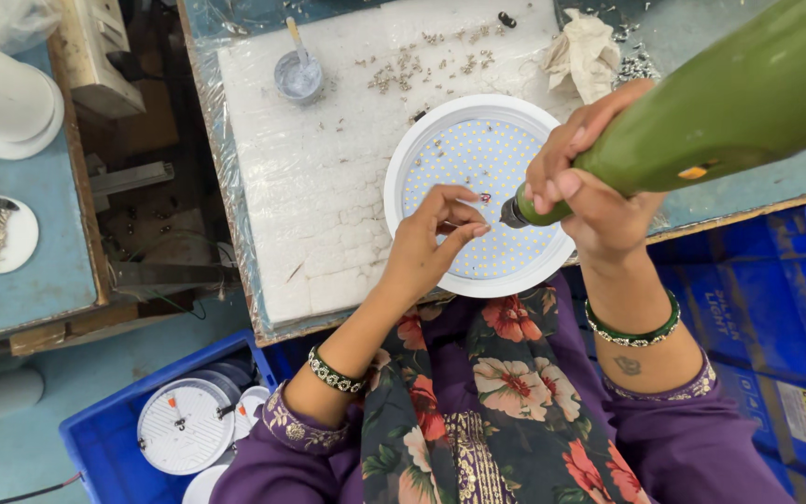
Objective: The person assembles a round LED light fixture by placing a LED board into a plastic casing and using an electric screwdriver to secure it with several small screws.
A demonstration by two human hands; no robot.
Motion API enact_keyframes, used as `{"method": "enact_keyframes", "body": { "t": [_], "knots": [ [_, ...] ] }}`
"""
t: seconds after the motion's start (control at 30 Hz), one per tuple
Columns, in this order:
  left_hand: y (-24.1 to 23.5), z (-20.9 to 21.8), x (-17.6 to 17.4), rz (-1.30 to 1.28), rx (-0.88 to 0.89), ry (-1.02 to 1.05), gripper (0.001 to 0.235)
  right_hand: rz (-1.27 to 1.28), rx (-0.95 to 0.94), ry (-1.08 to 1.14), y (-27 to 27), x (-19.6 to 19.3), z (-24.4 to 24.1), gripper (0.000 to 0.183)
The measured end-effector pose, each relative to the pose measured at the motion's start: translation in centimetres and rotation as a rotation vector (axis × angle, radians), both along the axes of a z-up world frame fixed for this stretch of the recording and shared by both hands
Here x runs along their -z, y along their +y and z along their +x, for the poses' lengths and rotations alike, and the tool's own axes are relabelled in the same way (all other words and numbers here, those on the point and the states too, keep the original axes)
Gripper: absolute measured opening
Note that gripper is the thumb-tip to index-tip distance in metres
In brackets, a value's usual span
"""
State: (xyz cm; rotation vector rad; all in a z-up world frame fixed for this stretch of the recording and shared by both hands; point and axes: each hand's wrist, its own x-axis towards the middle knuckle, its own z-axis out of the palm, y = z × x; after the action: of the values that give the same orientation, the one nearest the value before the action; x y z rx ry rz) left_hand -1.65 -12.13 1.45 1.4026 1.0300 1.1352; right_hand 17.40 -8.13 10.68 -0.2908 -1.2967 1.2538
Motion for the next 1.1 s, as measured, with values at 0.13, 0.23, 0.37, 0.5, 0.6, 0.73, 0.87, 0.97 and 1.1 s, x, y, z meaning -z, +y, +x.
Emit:
{"method": "enact_keyframes", "body": {
  "t": [0.13,0.23,0.37,0.5,0.6,0.73,0.87,0.97,1.1],
  "knots": [
    [-0.5,-0.3,0.4,-0.023,0.044,-0.083,0.049,0.000,-0.033,0.013,-0.3,-0.1,-0.6,0.029],
    [-0.5,-0.2,0.4,-0.031,0.046,-0.081,0.050,0.015,-0.024,0.011,-0.5,-0.1,-0.6,0.029],
    [-0.6,-0.1,0.6,-0.022,0.057,-0.100,0.050,0.008,-0.025,-0.003,-1.0,0.0,-0.6,0.029],
    [-0.6,-0.1,0.7,-0.014,0.063,-0.086,0.051,-0.011,-0.029,-0.006,-1.3,0.1,-0.7,0.030],
    [-0.6,-0.2,0.8,-0.012,0.077,-0.103,0.051,-0.002,-0.028,-0.010,-1.5,0.1,-0.7,0.029],
    [-0.7,-0.4,0.7,-0.014,0.106,-0.129,0.050,0.003,-0.029,-0.013,-1.7,0.3,-0.7,0.029],
    [-0.6,-0.3,0.7,-0.005,0.098,-0.071,0.048,0.009,-0.003,-0.025,-2.0,0.9,-0.6,0.029],
    [-0.8,-0.2,0.6,0.029,0.051,0.086,0.049,-0.015,-0.005,-0.026,-2.3,1.9,-0.6,0.032],
    [-1.9,-0.7,0.3,0.215,-0.014,0.330,0.056,-0.001,0.003,-0.076,-3.2,3.6,-0.9,0.033]
  ]
}}
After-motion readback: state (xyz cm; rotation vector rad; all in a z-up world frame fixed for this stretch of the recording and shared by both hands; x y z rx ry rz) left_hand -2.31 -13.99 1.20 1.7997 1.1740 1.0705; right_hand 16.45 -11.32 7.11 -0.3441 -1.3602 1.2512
